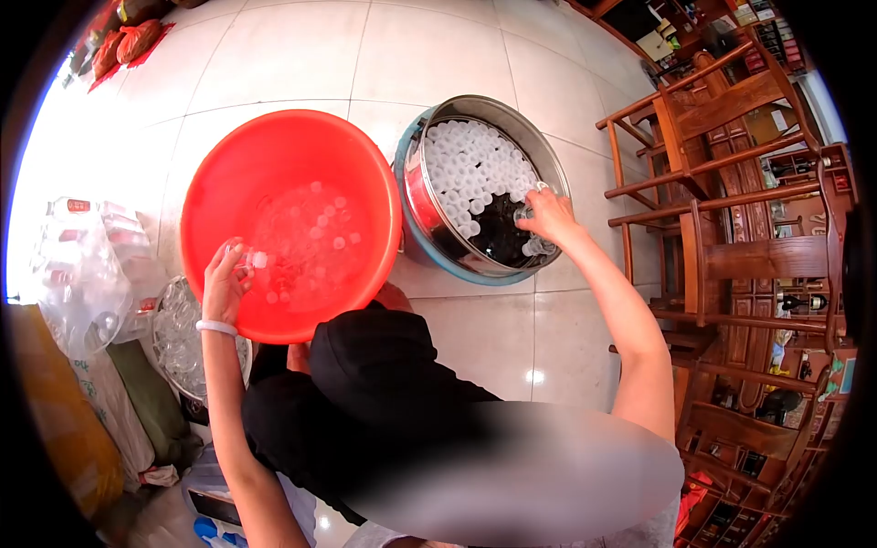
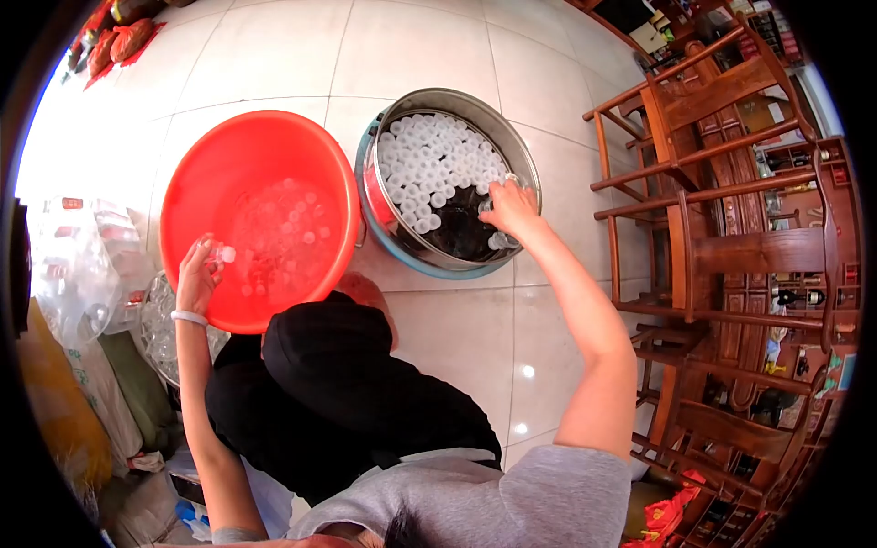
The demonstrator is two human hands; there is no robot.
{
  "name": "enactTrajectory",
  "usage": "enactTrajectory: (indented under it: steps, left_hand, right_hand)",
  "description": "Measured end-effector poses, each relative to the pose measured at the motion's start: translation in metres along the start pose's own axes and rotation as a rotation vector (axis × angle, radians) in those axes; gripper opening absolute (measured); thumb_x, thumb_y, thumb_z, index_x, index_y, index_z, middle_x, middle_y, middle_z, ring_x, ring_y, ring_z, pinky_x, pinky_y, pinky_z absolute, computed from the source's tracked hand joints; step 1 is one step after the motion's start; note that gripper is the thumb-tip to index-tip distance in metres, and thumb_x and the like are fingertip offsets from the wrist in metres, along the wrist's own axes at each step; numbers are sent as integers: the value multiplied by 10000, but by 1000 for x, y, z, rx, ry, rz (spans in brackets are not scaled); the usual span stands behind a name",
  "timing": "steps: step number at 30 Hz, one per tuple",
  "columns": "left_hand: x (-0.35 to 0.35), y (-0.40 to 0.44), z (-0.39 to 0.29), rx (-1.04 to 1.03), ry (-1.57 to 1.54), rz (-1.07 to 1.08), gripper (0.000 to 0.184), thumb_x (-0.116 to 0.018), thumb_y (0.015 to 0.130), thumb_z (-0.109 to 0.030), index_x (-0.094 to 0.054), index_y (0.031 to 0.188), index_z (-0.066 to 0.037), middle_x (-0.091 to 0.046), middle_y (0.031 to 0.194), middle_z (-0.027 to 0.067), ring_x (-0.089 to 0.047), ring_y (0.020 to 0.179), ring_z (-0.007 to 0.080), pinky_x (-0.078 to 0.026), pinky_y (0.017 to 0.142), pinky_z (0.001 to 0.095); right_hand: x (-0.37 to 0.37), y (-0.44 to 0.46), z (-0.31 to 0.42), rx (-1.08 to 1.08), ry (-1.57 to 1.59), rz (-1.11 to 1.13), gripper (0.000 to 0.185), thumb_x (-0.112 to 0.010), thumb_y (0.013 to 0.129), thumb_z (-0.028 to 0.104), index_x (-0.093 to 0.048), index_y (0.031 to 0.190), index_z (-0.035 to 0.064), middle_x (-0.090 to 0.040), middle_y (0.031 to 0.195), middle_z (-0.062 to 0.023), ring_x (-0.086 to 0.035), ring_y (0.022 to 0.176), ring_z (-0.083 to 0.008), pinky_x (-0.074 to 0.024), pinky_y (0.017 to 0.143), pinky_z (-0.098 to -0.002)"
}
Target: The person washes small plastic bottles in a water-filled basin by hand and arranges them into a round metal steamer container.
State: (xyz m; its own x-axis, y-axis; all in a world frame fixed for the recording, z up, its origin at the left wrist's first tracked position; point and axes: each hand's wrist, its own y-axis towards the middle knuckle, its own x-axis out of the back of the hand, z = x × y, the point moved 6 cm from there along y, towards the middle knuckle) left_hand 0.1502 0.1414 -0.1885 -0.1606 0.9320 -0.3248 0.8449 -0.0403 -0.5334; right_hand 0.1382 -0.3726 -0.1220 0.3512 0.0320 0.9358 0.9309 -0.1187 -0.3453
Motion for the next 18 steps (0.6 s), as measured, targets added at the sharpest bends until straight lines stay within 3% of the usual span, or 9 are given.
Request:
enactTrajectory:
  steps: [11,13,18]
  left_hand:
    - [0,1,0,12,12,6,308,-593,817,-211,-508,1083,-81,-545,794,-7,-522,587,86,-386,466,192]
    - [0,1,1,8,9,5,308,-592,817,-211,-508,1083,-81,-547,794,-6,-523,588,86,-386,463,192]
    - [-2,-1,-1,6,9,-8,298,-590,818,-207,-513,1076,-80,-556,792,-5,-526,589,88,-386,455,191]
  right_hand:
    - [-3,6,-10,-100,-22,-23,398,-672,663,307,-594,945,38,-525,1057,-192,-513,1009,-326,-341,899,-464]
    - [-2,8,-10,-55,-80,-133,410,-685,631,318,-609,922,40,-573,956,-175,-555,911,-317,-431,780,-426]
    - [0,13,-15,-119,7,-78,441,-683,623,329,-622,940,30,-581,977,-183,-561,925,-313,-449,787,-394]
